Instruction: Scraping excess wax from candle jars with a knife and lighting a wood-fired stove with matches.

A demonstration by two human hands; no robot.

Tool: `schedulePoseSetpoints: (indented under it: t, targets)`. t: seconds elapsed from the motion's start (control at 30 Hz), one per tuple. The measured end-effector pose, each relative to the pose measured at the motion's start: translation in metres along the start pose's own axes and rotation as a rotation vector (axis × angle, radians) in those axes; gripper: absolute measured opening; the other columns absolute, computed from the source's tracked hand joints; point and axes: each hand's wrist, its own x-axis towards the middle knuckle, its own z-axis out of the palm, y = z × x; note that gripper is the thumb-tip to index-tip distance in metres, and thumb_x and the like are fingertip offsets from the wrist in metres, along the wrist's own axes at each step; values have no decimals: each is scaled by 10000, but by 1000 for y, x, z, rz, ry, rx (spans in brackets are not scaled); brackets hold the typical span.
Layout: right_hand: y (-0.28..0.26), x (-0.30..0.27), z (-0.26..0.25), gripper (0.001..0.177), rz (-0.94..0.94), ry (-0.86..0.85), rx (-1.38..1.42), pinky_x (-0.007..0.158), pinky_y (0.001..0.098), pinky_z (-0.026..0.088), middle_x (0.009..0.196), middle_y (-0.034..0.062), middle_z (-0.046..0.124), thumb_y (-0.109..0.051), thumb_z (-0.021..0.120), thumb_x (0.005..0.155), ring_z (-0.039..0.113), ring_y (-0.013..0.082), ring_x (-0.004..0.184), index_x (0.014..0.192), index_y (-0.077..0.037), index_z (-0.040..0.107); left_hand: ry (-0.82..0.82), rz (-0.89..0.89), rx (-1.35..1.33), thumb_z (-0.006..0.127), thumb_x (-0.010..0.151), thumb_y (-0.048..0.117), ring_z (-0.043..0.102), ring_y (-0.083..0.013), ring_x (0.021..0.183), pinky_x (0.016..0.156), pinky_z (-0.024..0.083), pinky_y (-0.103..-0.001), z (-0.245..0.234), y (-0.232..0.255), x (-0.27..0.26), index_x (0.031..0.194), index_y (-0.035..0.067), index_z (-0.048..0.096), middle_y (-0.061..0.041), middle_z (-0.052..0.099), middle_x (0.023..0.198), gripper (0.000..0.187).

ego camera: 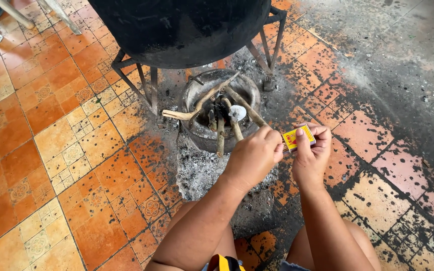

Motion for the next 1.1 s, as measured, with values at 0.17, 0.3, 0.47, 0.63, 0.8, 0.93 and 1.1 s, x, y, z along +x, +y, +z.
schedulePoseSetpoints:
  t: [0.17, 0.3, 0.47, 0.63, 0.8, 0.93, 1.1]
  targets:
    - [-24, 1, 8, 219, 179, 12, 238, 511, 201, 611, 1117, 183, 592, -96, 578, 1056, 691, 165, 790, 1024, -89, 361, 42, -102, -171, 574, 832, 50, 708, -409, 703, 542, 578, -526, -2, -21, -11, 797, 75, 530, -150, 615, 781, 62]
    - [-39, -8, 21, 311, 218, 11, 328, 573, 245, 677, 1128, 173, 566, -42, 539, 1049, 701, 207, 838, 1283, -58, 334, 434, -155, -498, 614, 907, -15, 674, -211, 724, 610, 599, -321, -19, -19, -6, 847, 110, 627, -69, 667, 890, 140]
    - [-9, -69, 51, 431, 256, -391, 473, 783, 389, 672, 1203, 186, 538, -82, 477, 1016, 664, 262, 1022, 1420, 15, 360, 858, -39, -445, 611, 977, -55, 657, -197, 914, 822, 578, -333, -16, -2, -13, 1234, 36, 728, -65, 657, 1023, 297]
    - [-40, -47, 43, 745, 346, -445, 407, 740, 282, 600, 1130, 147, 550, 42, 801, 716, 607, 188, 915, 1347, 15, 405, 792, -174, -890, 555, 1010, -34, 622, -153, 862, 797, 551, -269, -30, -30, -37, 1350, -1, 458, -89, 641, 936, 355]
    - [-41, -19, 23, 674, 521, -440, 450, 709, 269, 580, 1072, 111, 566, 76, 726, 727, 572, 173, 884, 1362, 47, 503, 625, -227, -847, 578, 990, -73, 694, -217, 902, 837, 593, -309, -36, -45, -47, 1338, -20, 558, -125, 698, 935, 352]
    - [-47, -17, 29, 665, 585, -290, 500, 822, 287, 598, 1076, 125, 518, 82, 708, 749, 594, 213, 947, 1392, 64, 538, 577, -227, -750, 616, 994, -36, 738, -224, 947, 885, 599, -340, -33, -44, -43, 1161, 10, 715, -151, 766, 1011, 199]
    - [-26, -25, 30, 599, 618, -229, 556, 921, 355, 631, 1109, 212, 553, 95, 701, 781, 695, 317, 1007, 1357, 124, 539, 501, -167, -634, 614, 1002, -3, 728, -234, 966, 901, 593, -352, -23, -38, -38, 1137, 54, 741, -131, 762, 1034, 194]
